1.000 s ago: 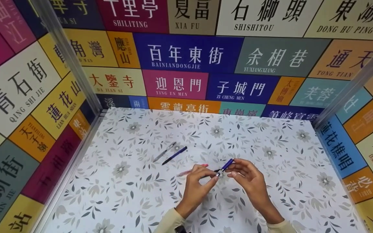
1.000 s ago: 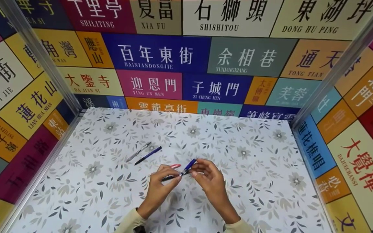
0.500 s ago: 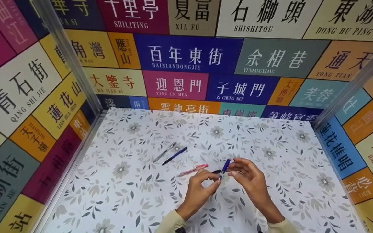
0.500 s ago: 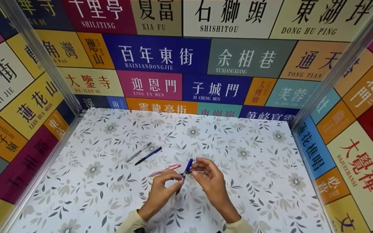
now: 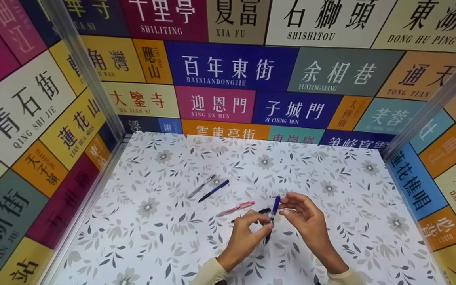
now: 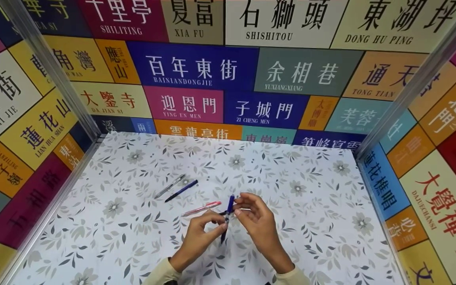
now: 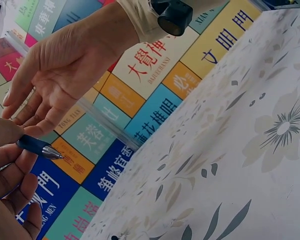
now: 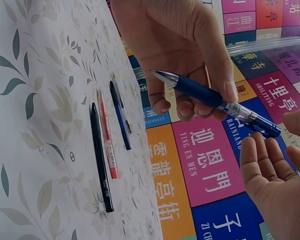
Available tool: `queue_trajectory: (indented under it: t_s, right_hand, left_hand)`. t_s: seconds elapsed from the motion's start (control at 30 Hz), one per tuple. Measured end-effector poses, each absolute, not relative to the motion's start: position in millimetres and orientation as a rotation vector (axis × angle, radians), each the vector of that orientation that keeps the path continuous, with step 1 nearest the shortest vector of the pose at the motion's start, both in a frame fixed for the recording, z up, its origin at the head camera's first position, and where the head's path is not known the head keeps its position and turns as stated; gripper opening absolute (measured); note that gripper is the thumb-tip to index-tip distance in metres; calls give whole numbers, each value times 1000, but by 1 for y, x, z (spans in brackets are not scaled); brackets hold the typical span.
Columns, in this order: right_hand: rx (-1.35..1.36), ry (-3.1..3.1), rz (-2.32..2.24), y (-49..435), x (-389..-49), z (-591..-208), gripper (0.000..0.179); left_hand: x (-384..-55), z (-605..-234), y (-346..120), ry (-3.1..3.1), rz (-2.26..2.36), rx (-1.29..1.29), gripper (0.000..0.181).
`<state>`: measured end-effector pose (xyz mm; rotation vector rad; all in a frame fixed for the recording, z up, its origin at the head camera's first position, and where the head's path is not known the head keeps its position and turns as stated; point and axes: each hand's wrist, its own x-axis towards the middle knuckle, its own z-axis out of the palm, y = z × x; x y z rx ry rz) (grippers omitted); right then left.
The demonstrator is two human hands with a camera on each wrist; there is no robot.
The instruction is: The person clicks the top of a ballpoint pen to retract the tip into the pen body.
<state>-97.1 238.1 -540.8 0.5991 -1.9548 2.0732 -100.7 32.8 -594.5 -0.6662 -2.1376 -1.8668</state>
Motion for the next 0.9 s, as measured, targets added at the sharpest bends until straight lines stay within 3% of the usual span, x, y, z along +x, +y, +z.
queue_trajectory:
  t_s: [0.9]
  right_hand:
    - [708, -2091, 1831, 234, -96, -539, 56]
  left_hand:
    - [-99, -590, 32, -2143, -1899, -714, 6]
